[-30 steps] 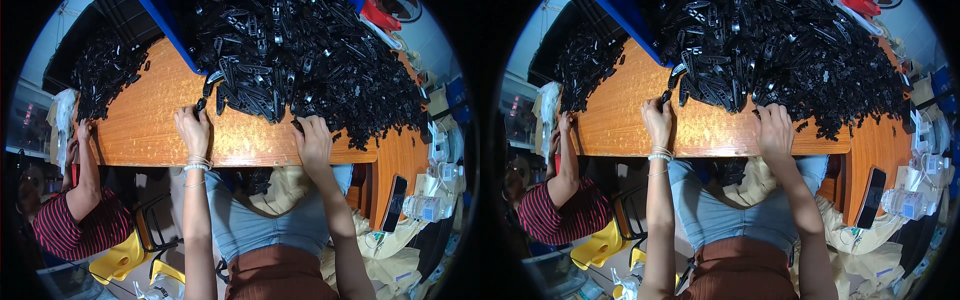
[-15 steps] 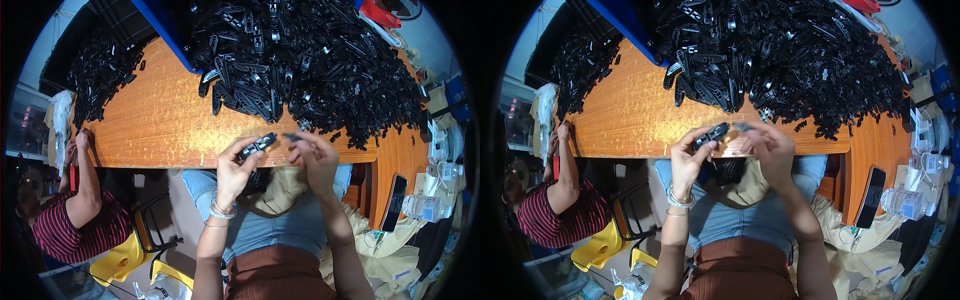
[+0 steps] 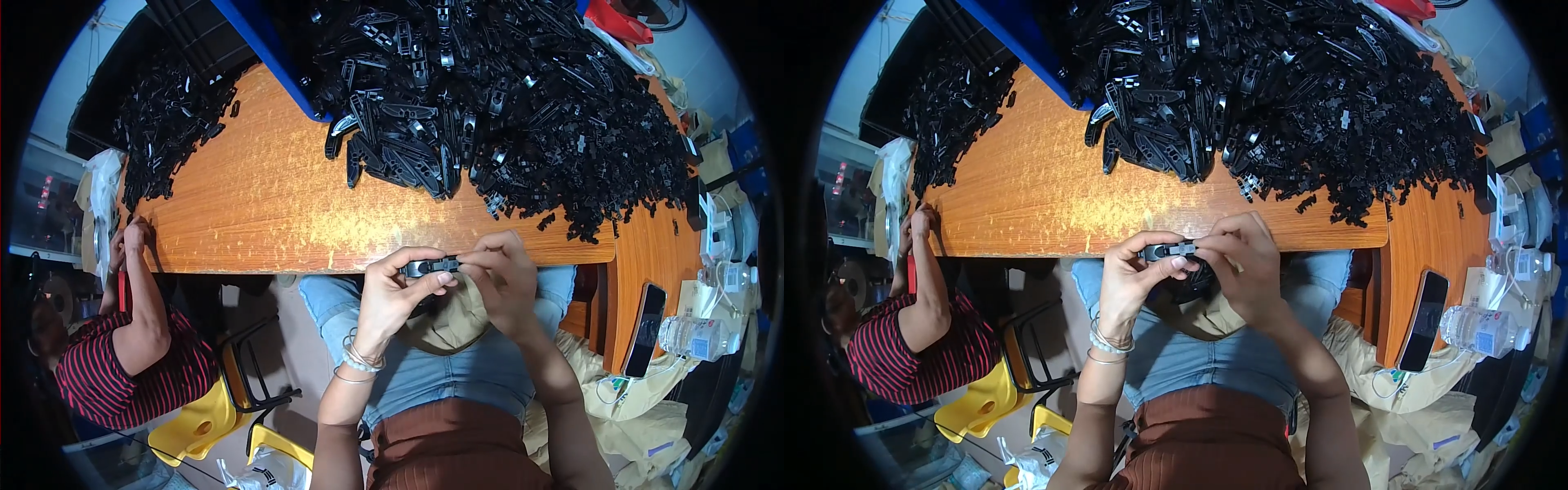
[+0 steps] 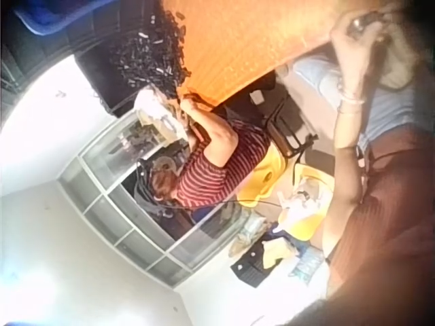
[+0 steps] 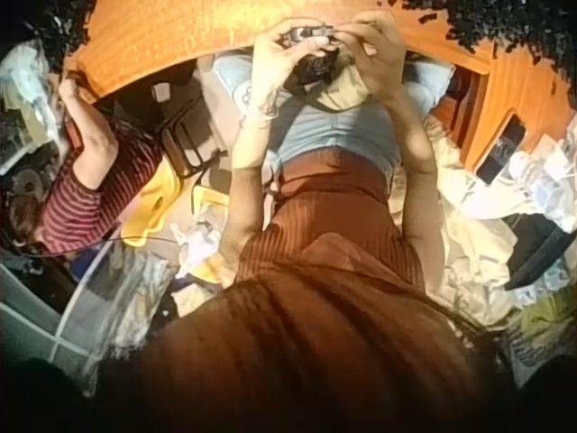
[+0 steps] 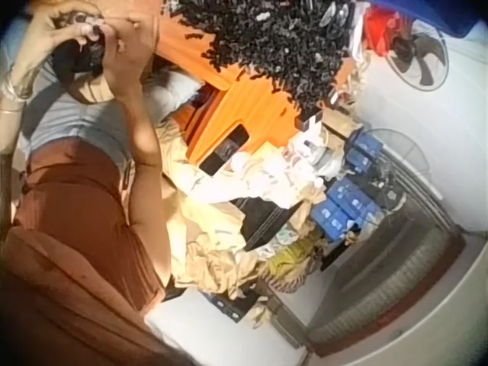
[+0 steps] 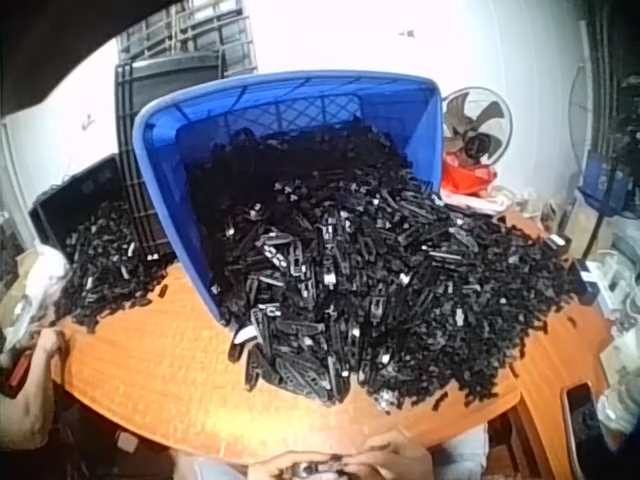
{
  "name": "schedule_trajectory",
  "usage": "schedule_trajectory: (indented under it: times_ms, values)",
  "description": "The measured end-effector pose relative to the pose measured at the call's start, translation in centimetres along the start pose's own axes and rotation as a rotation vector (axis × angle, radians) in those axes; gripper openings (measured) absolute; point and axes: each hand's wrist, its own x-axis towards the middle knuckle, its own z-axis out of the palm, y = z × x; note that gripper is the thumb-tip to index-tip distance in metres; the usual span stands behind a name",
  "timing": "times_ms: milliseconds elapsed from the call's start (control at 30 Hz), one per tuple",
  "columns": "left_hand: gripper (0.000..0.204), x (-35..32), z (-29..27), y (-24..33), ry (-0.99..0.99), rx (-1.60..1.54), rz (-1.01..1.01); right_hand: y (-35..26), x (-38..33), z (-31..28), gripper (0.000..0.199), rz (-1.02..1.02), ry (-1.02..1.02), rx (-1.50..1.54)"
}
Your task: Assembling small black plastic components by hand at a workbench.
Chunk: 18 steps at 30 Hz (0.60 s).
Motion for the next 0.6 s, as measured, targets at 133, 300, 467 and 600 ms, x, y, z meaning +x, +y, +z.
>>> schedule_trajectory:
  times_ms: [133, 300, 467, 600]
  values:
    - [0.024, 0.0, 0.5, -0.1, -0.035, -0.038, 0.000, 0.3, -0.8, 0.4, 0.008, 0.219, 0.082, 0.273]
    - [0.024, 0.1, 0.1, 0.0, -0.072, 0.033, -0.072, 0.7, -1.0, 0.0, 0.009, 0.031, 0.003, 0.007]
    - [0.020, 0.2, 0.2, -0.1, -0.038, 0.025, 0.016, 0.3, -0.6, -0.1, 0.021, 0.071, -0.042, 0.028]
    - [0.021, 0.1, -0.2, 0.0, -0.103, 0.144, 0.032, 1.7, -2.1, -0.4, 0.028, 0.588, -0.252, 0.559]
